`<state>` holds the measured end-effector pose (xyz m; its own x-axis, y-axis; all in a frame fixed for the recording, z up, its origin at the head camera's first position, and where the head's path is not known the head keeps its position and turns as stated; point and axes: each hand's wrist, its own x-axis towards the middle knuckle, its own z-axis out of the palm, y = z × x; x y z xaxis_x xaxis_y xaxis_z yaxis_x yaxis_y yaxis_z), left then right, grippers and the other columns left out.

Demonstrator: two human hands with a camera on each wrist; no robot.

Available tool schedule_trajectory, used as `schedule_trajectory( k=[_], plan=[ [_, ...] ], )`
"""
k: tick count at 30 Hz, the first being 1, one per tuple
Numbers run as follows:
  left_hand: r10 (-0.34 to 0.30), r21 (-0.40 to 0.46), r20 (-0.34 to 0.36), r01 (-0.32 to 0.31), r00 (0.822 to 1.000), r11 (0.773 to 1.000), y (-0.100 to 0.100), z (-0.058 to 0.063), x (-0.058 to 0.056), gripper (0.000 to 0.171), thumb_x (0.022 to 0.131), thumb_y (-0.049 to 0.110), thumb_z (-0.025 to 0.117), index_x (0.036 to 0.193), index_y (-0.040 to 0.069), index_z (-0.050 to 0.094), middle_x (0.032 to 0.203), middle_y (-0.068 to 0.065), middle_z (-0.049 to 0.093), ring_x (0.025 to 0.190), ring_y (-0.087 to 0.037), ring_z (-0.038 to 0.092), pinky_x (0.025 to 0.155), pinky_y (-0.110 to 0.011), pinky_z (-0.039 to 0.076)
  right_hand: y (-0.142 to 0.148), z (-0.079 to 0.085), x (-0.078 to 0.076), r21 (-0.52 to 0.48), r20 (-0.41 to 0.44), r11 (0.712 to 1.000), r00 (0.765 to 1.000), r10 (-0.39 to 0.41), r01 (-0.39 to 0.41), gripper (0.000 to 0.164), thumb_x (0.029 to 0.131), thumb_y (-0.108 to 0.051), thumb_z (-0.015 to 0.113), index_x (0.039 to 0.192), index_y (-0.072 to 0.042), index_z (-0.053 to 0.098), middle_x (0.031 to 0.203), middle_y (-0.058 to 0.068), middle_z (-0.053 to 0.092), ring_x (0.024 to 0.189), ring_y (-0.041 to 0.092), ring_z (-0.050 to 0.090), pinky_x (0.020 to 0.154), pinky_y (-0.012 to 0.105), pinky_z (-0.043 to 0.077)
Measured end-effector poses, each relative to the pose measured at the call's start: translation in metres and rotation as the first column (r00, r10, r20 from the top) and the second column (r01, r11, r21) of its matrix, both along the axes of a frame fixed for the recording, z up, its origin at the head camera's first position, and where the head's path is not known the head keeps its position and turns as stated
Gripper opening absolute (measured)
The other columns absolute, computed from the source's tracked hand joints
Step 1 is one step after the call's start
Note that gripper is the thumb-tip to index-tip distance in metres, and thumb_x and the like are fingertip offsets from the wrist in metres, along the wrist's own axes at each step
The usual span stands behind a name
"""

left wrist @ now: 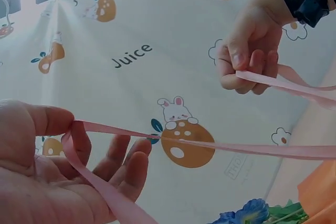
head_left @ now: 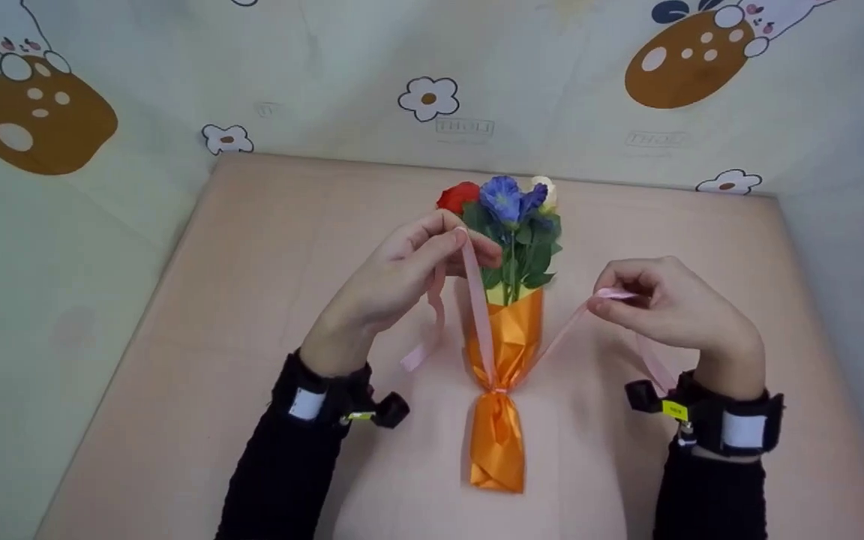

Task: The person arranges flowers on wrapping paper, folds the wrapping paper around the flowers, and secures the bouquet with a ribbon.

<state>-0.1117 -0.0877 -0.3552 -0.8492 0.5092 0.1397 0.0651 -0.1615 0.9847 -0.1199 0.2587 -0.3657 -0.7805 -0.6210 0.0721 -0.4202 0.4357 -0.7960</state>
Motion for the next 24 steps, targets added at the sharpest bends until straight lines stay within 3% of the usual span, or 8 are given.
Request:
schedule_trajectory(
  k=[2, 5, 7, 9, 12, 17, 20, 24],
  plan=[
    [-0.017, 0.026, 0.014, 0.016, 1.000, 1.000, 0.004, -0.003, -0.001, 0.018, 0.113, 0.020, 0.041, 0.110, 0.006, 0.051, 0.112, -0.016, 0.075, 0.105, -0.035, 0.071, 0.079, -0.024, 0.057, 0.000, -0.001, -0.002, -0.001, -0.030, 0.999, 0.999, -0.035, 0.035, 0.016, 0.094, -0.006, 0.074, 0.087, -0.019, 0.070, 0.070, -0.002, 0.052, 0.063, 0.012, 0.048, 0.055, 0.025, 0.040],
    [0.006, 0.008, 0.055, -0.006, 0.998, 1.000, 0.011, -0.009, -0.002, 0.015, 0.113, 0.022, 0.043, 0.110, 0.008, 0.048, 0.094, -0.012, 0.074, 0.088, -0.034, 0.070, 0.067, -0.023, 0.052, 0.001, -0.002, -0.004, -0.012, -0.074, 0.996, 0.993, -0.089, 0.088, 0.015, 0.093, -0.005, 0.075, 0.088, -0.018, 0.072, 0.074, -0.003, 0.058, 0.068, 0.013, 0.050, 0.059, 0.027, 0.040],
    [0.030, -0.015, 0.112, -0.029, 0.993, 0.999, 0.016, -0.013, -0.004, 0.015, 0.112, 0.021, 0.046, 0.111, 0.007, 0.050, 0.084, -0.008, 0.066, 0.076, -0.028, 0.065, 0.068, -0.024, 0.056, 0.001, -0.005, -0.007, -0.031, -0.134, 0.994, 0.985, -0.111, 0.108, 0.016, 0.091, -0.002, 0.076, 0.088, -0.017, 0.073, 0.076, -0.003, 0.062, 0.070, 0.013, 0.051, 0.061, 0.027, 0.039],
    [0.043, -0.071, 0.161, -0.032, 0.986, 0.997, 0.020, -0.016, -0.005, 0.018, 0.112, 0.023, 0.044, 0.108, 0.008, 0.053, 0.079, -0.004, 0.058, 0.069, -0.021, 0.055, 0.057, -0.022, 0.046, 0.001, -0.008, -0.009, -0.047, -0.194, 0.993, 0.974, -0.118, 0.111, 0.018, 0.089, 0.000, 0.077, 0.088, -0.017, 0.073, 0.083, -0.003, 0.064, 0.076, 0.012, 0.052, 0.065, 0.025, 0.040],
    [0.024, -0.122, 0.219, 0.003, 0.975, 0.993, 0.023, -0.019, -0.006, 0.023, 0.113, 0.021, 0.041, 0.106, 0.007, 0.057, 0.081, -0.003, 0.054, 0.068, -0.016, 0.049, 0.057, -0.022, 0.042, 0.000, -0.012, -0.013, -0.035, -0.272, 0.993, 0.955, -0.119, 0.113, 0.018, 0.087, -0.001, 0.080, 0.089, -0.019, 0.074, 0.091, -0.002, 0.059, 0.085, 0.013, 0.051, 0.069, 0.023, 0.040],
    [-0.009, -0.224, 0.216, 0.059, 0.976, 0.973, 0.023, -0.020, -0.006, 0.016, 0.109, 0.011, 0.051, 0.122, 0.006, 0.057, 0.088, -0.007, 0.059, 0.071, -0.018, 0.052, 0.064, -0.022, 0.048, -0.001, -0.012, -0.013, 0.032, -0.303, 0.984, 0.940, -0.155, 0.173, 0.012, 0.090, -0.010, 0.081, 0.093, -0.021, 0.078, 0.084, -0.001, 0.051, 0.080, 0.014, 0.045, 0.067, 0.025, 0.034],
    [-0.028, -0.291, 0.209, 0.089, 0.978, 0.953, 0.025, -0.019, -0.004, 0.023, 0.106, 0.008, 0.056, 0.129, 0.006, 0.055, 0.093, -0.010, 0.067, 0.071, -0.019, 0.057, 0.069, -0.023, 0.054, -0.005, -0.012, -0.013, 0.034, -0.309, 0.971, 0.927, -0.213, 0.235, 0.006, 0.092, -0.014, 0.080, 0.094, -0.020, 0.079, 0.078, -0.006, 0.059, 0.068, 0.011, 0.047, 0.061, 0.021, 0.036],
    [-0.068, -0.379, 0.184, 0.135, 0.981, 0.916, 0.026, -0.017, -0.001, 0.017, 0.106, 0.009, 0.058, 0.122, 0.007, 0.064, 0.094, -0.009, 0.073, 0.071, -0.018, 0.062, 0.070, -0.025, 0.057, -0.024, -0.015, -0.016, -0.026, -0.327, 0.956, 0.901, -0.285, 0.292, 0.005, 0.094, -0.018, 0.078, 0.096, -0.014, 0.079, 0.085, -0.006, 0.071, 0.069, 0.009, 0.055, 0.063, 0.015, 0.044]
  ],
)
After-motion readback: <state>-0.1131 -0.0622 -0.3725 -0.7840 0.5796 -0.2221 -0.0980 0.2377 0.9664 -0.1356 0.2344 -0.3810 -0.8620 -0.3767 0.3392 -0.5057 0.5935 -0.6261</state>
